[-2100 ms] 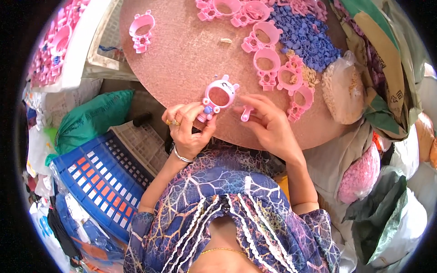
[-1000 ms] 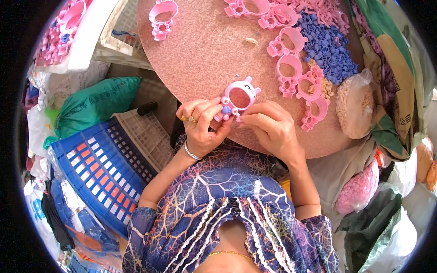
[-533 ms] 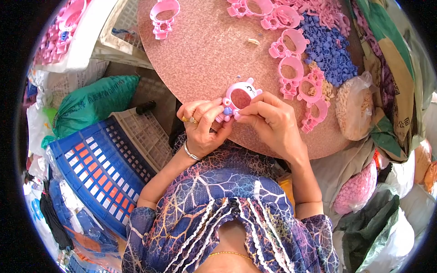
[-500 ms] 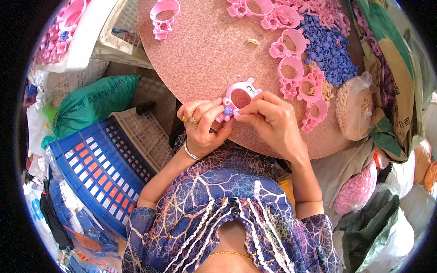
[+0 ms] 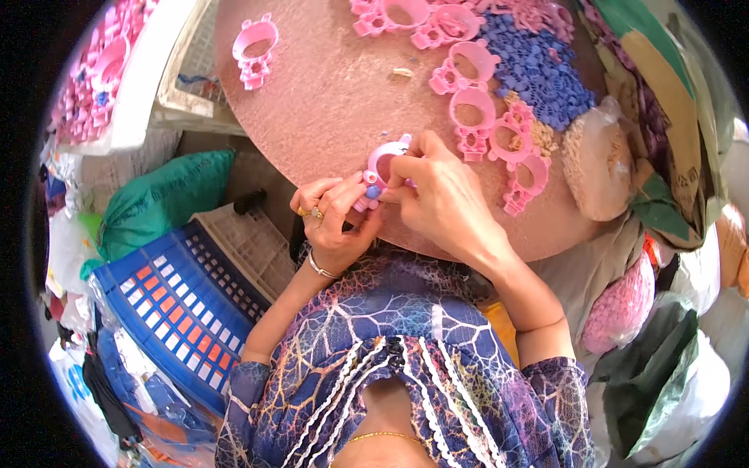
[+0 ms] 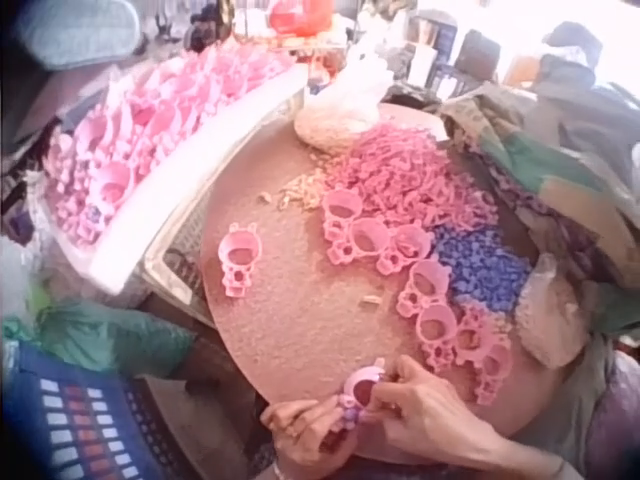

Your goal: Assembling small pink plastic cartoon character toy frames by hand.

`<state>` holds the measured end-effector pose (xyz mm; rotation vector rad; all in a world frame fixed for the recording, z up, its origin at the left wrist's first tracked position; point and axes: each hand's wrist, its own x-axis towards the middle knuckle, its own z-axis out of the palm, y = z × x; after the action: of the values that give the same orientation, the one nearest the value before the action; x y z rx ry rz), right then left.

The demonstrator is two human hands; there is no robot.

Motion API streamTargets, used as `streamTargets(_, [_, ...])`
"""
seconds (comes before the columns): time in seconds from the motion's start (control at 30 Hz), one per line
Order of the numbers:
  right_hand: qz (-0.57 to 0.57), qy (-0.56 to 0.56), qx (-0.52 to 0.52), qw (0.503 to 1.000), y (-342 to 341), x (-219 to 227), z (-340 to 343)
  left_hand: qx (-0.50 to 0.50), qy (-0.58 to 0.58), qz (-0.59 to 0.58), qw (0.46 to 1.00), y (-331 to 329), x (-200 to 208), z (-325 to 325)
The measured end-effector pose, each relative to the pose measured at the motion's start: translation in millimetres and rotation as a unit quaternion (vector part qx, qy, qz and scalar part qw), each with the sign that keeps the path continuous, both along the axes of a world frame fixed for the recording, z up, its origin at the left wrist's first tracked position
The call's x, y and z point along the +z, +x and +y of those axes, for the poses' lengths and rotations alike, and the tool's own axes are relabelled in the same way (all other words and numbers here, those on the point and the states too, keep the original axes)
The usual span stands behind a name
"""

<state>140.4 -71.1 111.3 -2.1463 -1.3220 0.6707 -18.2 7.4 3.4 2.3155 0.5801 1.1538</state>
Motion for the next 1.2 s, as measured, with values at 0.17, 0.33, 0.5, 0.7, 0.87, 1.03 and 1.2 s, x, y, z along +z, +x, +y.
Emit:
streamTargets(0.17, [-0.047, 0.013, 0.042, 0.998, -0.9, -2.2, 2.9, -0.007, 0.003, 0.006, 1.000, 1.1, 1.6, 0.0])
streamTargets(0.33, [0.039, 0.045, 0.082, 0.995, 43.8, -9.9, 18.8, 0.015, 0.017, -0.013, 1.000, 0.2, 1.6, 0.1])
streamTargets(0.5, [-0.406, 0.269, -0.105, 0.867, 196.0, -52.7, 65.1, 0.000, 0.014, -0.006, 1.000, 4.9, 2.7, -1.1])
streamTargets(0.7, [-0.352, 0.254, -0.101, 0.895, 231.3, -76.0, 97.5, 0.012, 0.021, -0.005, 1.000, 2.5, -1.8, 1.3])
streamTargets(0.87, [-0.327, 0.210, -0.115, 0.914, 252.1, -79.6, 77.6, 0.007, 0.010, -0.011, 1.000, 5.6, 0.0, -1.1])
streamTargets(1.03, [-0.199, 0.295, -0.127, 0.926, 190.1, -48.2, 56.3, 0.021, 0.016, -0.012, 1.000, 3.3, -4.4, -0.4])
streamTargets(1.2, [-0.030, 0.193, -0.049, 0.979, 87.8, -13.0, 23.2, 0.018, 0.013, 0.006, 1.000, 0.3, -1.6, 1.9])
